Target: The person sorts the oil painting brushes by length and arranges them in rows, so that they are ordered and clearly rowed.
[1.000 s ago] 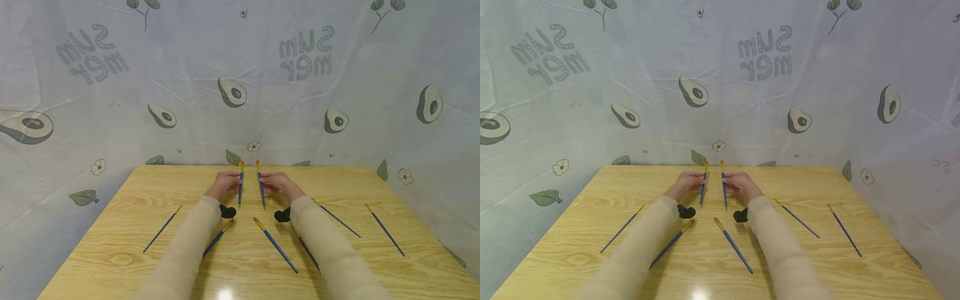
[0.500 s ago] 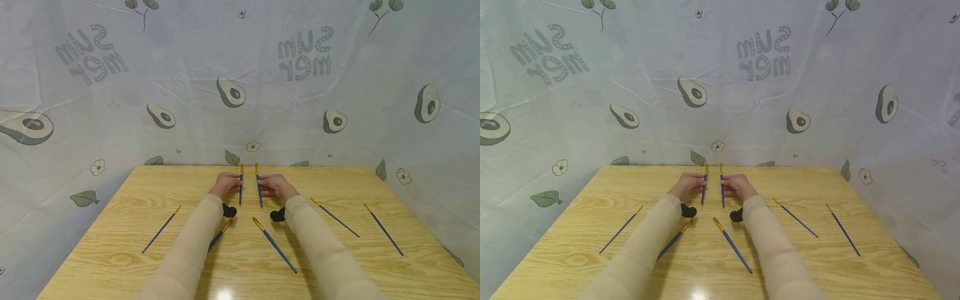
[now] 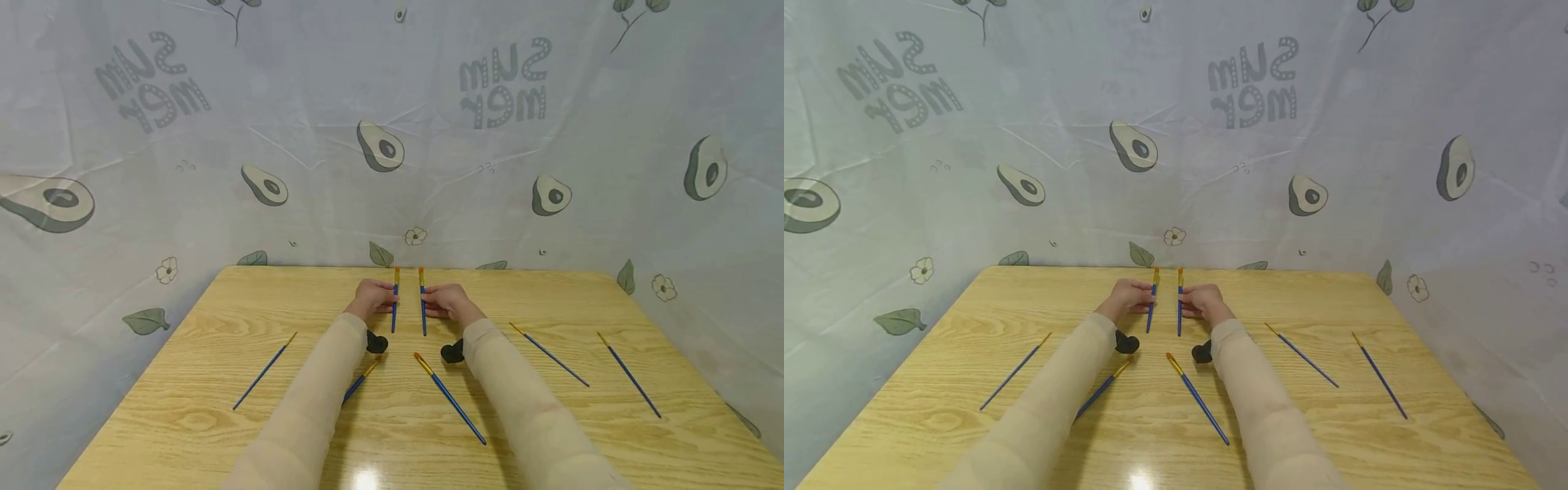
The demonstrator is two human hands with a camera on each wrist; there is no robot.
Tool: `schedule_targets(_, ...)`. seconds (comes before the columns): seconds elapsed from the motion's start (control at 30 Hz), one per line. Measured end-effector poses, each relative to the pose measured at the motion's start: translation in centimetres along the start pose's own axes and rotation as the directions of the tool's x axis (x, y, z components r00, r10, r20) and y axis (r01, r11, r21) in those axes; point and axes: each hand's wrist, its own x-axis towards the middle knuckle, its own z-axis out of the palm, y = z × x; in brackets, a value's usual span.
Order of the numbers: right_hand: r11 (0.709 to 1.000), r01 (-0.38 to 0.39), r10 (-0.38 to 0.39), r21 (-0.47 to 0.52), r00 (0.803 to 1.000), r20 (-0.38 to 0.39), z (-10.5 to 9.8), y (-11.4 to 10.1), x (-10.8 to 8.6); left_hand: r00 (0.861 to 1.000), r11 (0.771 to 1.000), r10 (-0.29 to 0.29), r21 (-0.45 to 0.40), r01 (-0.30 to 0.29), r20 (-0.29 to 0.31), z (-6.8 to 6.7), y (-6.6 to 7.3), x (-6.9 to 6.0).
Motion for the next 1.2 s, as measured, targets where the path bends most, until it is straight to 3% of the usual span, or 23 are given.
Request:
schedule_targets(0.7, 0.997, 0.016, -0.026, -0.075, 0.991, -0.131, 1.2, 0.5, 0.4, 0.998, 0.998, -0.041, 0.055, 0.043, -0.038, 0.3, -0.6, 1.0)
schedule_targets(1.2, 0.970, 0.081, -0.110, -0.229, 0.987, -0.118, 1.5, 0.4, 0.5, 1.000, 0.996, -0.014, 0.092, 0.015, -0.015, 0.3, -0.4, 0.8)
